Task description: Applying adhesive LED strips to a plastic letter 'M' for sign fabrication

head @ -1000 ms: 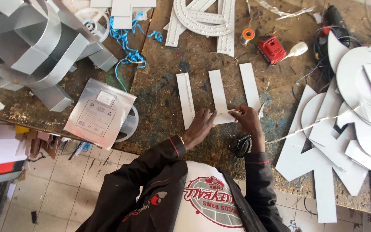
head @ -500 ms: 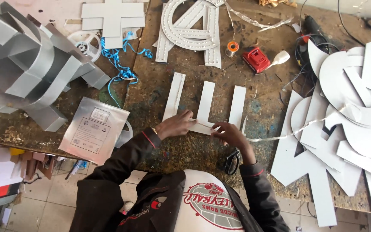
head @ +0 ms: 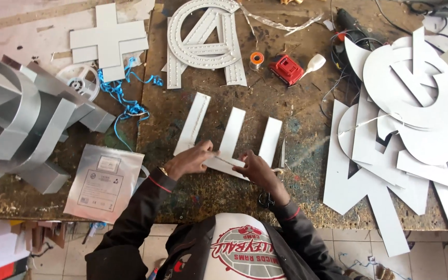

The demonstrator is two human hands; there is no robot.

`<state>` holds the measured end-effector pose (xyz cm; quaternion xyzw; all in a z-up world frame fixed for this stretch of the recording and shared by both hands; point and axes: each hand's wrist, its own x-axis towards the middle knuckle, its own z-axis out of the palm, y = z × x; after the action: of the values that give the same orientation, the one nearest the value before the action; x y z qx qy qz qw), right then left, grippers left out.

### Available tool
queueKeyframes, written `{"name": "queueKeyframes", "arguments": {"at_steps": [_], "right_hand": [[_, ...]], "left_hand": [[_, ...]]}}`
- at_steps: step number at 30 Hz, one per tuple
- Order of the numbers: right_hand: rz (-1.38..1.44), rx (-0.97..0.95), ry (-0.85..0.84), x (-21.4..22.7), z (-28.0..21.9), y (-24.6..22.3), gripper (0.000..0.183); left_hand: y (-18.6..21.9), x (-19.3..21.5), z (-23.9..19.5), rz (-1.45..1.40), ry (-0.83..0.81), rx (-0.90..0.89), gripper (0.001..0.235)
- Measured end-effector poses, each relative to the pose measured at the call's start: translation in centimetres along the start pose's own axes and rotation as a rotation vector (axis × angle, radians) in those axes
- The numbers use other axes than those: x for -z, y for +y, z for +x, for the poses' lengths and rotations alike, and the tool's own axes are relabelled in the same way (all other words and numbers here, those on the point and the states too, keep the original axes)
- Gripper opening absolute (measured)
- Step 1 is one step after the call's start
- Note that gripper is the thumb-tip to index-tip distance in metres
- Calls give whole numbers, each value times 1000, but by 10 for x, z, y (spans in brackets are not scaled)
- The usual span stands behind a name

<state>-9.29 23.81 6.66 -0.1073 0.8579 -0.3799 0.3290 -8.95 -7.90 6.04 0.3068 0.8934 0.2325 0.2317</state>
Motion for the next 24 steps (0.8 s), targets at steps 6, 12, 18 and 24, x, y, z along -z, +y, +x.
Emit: {"name": "queueKeyframes", "arguments": {"at_steps": [6, 12, 18, 24], "right_hand": [[-201, 15, -259, 47, -20, -27, 53], [-192, -57, -241, 50, -32, -37, 54], [-196, -83, -315, 48, -49, -55, 50], [-163, -111, -392, 45, -47, -58, 48]], "left_hand": [[33, 22, 2, 81, -52, -117, 78], [-46, -1, 31, 42, 69, -254, 85], [4, 16, 31, 373, 293, 36, 62], [-24, -71, 72, -27, 421, 376, 24]]}}
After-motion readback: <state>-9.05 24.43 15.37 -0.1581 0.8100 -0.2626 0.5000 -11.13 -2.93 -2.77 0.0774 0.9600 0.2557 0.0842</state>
